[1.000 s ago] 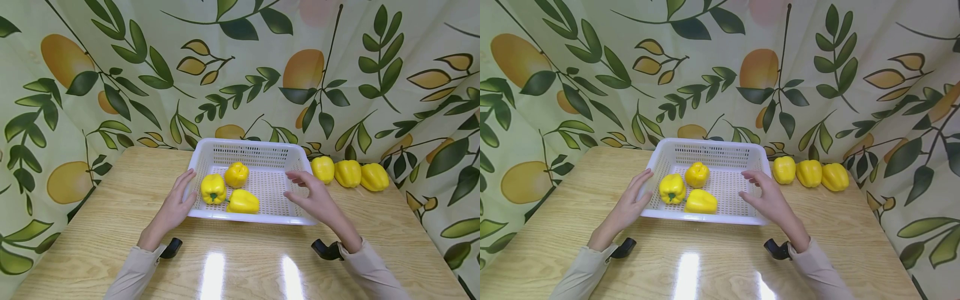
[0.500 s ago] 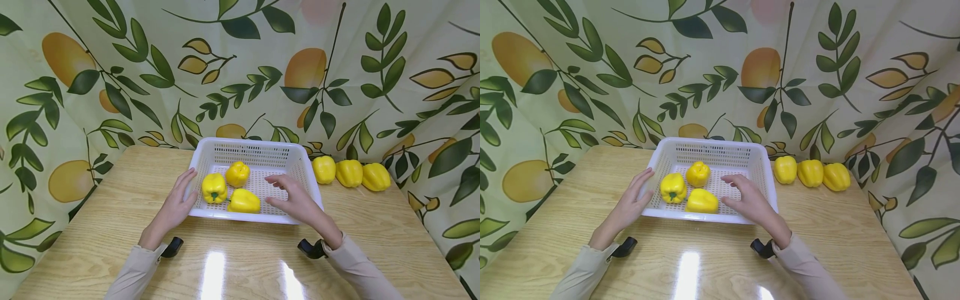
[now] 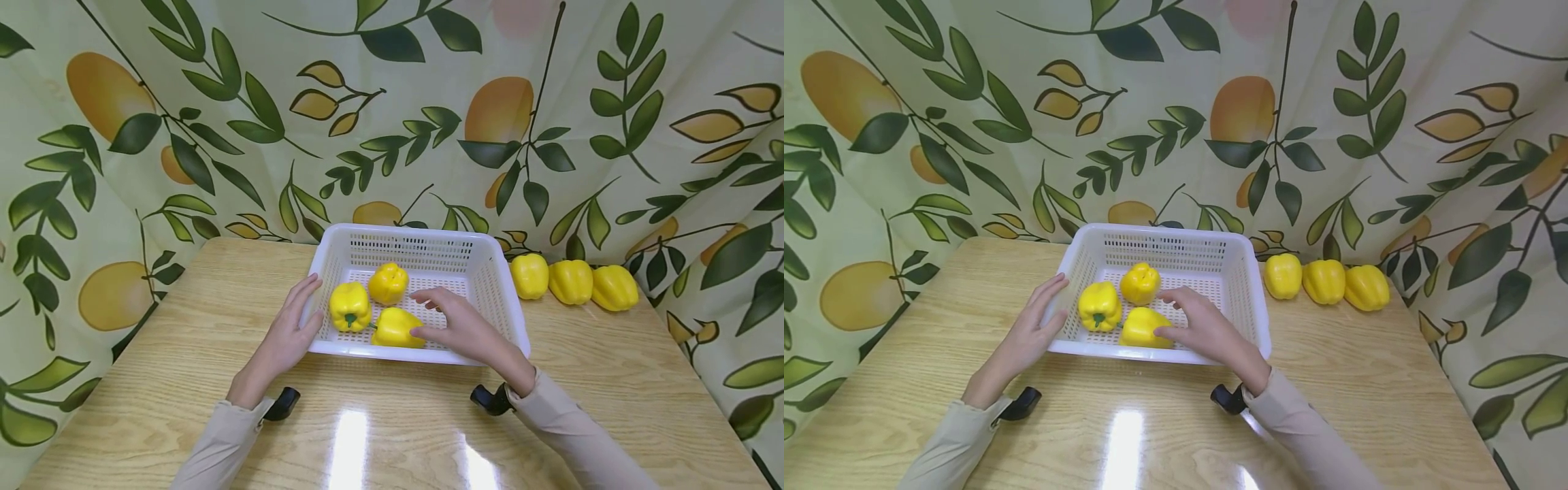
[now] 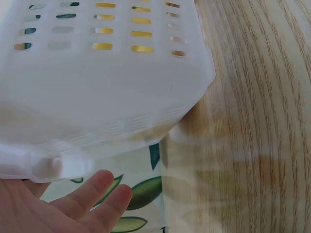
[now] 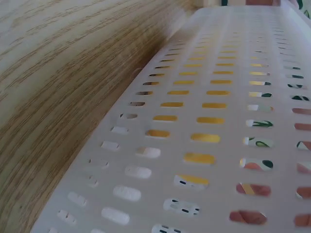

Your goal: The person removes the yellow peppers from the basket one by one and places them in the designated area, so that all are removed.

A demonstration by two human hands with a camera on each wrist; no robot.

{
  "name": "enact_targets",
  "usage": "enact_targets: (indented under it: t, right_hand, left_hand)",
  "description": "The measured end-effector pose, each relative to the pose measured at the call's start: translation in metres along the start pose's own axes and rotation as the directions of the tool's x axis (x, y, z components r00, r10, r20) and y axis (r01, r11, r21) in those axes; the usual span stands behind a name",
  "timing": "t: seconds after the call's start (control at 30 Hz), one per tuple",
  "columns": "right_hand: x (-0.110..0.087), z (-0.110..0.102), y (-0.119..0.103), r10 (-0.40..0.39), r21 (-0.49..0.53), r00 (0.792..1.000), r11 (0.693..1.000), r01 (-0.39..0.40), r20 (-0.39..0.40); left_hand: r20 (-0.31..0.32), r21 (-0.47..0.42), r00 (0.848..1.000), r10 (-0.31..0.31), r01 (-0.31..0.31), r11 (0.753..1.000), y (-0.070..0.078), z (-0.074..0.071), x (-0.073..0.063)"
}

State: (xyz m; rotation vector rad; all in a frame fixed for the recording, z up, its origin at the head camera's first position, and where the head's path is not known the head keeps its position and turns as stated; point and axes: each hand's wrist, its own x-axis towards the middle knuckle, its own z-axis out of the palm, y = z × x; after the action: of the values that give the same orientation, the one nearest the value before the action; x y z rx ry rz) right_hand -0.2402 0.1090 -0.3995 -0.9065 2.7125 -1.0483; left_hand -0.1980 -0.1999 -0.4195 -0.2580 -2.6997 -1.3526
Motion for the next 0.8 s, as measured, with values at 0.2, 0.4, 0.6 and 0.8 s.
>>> enact_targets:
  t: [0.2, 0.4, 0.6, 0.8]
  right_hand:
    - [0.006, 0.004, -0.001, 0.014, 0.033, 0.998, 0.999, -0.016, 0.055]
    - [0.01, 0.008, -0.001, 0.017, 0.028, 0.994, 0.999, -0.02, 0.107]
    - [0.012, 0.012, -0.002, 0.024, 0.04, 0.988, 0.999, -0.031, 0.151]
    - [0.016, 0.013, -0.002, 0.02, 0.036, 0.979, 0.999, -0.027, 0.202]
  left_hand:
    - [-0.004, 0.009, 1.0, 0.002, -0.002, 1.0, 0.001, -0.001, 0.0]
    - [-0.006, 0.012, 1.0, 0.003, -0.003, 1.0, 0.001, 0.0, -0.001]
    - [0.005, 0.006, 1.0, -0.003, 0.003, 1.0, 0.0, 0.001, -0.002]
    - [-0.001, 0.004, 1.0, 0.001, -0.001, 1.0, -0.001, 0.001, -0.002]
